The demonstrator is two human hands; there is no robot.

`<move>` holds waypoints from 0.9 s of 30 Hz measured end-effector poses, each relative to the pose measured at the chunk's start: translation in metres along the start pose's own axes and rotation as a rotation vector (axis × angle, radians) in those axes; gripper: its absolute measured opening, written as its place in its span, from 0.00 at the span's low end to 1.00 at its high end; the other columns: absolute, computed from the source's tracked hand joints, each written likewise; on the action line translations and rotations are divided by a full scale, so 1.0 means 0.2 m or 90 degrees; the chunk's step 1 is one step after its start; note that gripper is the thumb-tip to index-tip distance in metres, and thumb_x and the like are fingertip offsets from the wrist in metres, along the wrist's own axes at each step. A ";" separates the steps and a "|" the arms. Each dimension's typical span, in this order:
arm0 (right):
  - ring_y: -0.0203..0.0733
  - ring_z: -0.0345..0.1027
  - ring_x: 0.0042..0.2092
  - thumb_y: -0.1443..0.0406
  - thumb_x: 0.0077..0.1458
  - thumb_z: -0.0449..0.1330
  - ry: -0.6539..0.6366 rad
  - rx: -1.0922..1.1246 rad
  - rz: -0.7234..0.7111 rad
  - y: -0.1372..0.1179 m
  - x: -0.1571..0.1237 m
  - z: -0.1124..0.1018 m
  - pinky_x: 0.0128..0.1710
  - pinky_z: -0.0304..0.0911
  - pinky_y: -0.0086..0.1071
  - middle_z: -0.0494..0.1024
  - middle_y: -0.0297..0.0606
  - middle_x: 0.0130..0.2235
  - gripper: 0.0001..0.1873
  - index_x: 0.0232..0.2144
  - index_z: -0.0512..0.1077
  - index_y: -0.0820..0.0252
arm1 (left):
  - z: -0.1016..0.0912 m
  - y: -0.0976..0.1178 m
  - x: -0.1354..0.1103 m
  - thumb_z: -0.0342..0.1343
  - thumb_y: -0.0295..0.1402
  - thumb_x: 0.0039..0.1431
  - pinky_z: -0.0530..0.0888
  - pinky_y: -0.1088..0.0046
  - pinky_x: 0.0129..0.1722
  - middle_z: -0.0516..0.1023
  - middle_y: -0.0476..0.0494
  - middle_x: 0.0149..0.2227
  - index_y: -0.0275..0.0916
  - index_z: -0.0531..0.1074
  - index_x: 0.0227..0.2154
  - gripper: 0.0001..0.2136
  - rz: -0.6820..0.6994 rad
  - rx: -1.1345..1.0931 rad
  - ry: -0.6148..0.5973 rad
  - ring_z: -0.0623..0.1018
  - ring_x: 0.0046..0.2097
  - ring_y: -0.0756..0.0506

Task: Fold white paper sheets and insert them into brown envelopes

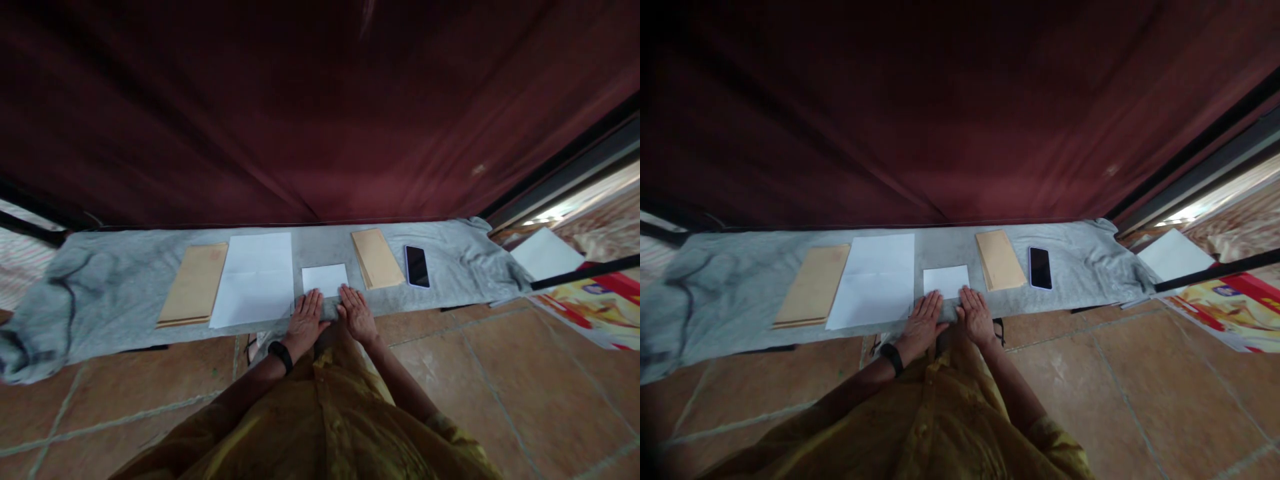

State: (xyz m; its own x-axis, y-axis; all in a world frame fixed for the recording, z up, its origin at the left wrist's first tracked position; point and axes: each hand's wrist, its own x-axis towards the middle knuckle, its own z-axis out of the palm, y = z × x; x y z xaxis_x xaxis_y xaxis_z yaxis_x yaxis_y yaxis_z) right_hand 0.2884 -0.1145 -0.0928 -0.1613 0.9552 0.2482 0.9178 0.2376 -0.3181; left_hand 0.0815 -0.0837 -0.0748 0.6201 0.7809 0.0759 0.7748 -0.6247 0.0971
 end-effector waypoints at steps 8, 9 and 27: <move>0.49 0.51 0.70 0.58 0.72 0.46 0.009 -0.016 -0.002 0.03 -0.05 -0.02 0.68 0.52 0.50 0.60 0.50 0.69 0.29 0.69 0.55 0.64 | -0.02 -0.06 -0.03 0.54 0.45 0.64 0.53 0.52 0.71 0.51 0.20 0.71 0.20 0.54 0.67 0.38 -0.003 0.025 -0.038 0.51 0.72 0.32; 0.50 0.51 0.70 0.58 0.72 0.46 0.008 -0.016 -0.003 0.04 -0.05 -0.02 0.68 0.52 0.50 0.60 0.51 0.69 0.29 0.69 0.55 0.64 | -0.02 -0.06 -0.03 0.54 0.45 0.64 0.52 0.51 0.71 0.50 0.20 0.71 0.20 0.54 0.67 0.38 -0.005 0.027 -0.042 0.51 0.72 0.32; 0.51 0.52 0.70 0.59 0.69 0.50 -0.019 -0.004 0.020 -0.08 0.38 0.13 0.68 0.51 0.49 0.61 0.45 0.69 0.26 0.66 0.63 0.59 | 0.02 -0.08 -0.03 0.55 0.41 0.62 0.52 0.47 0.70 0.53 0.20 0.70 0.22 0.52 0.68 0.38 -0.011 0.038 -0.052 0.51 0.72 0.31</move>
State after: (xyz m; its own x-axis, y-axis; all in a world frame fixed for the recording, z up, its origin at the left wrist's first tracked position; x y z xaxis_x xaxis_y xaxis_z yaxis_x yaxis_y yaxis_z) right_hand 0.2521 -0.0402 -0.0923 -0.1426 0.9672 0.2103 0.9250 0.2058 -0.3194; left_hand 0.0660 -0.0791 -0.0803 0.6130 0.7901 -0.0061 0.7897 -0.6123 0.0379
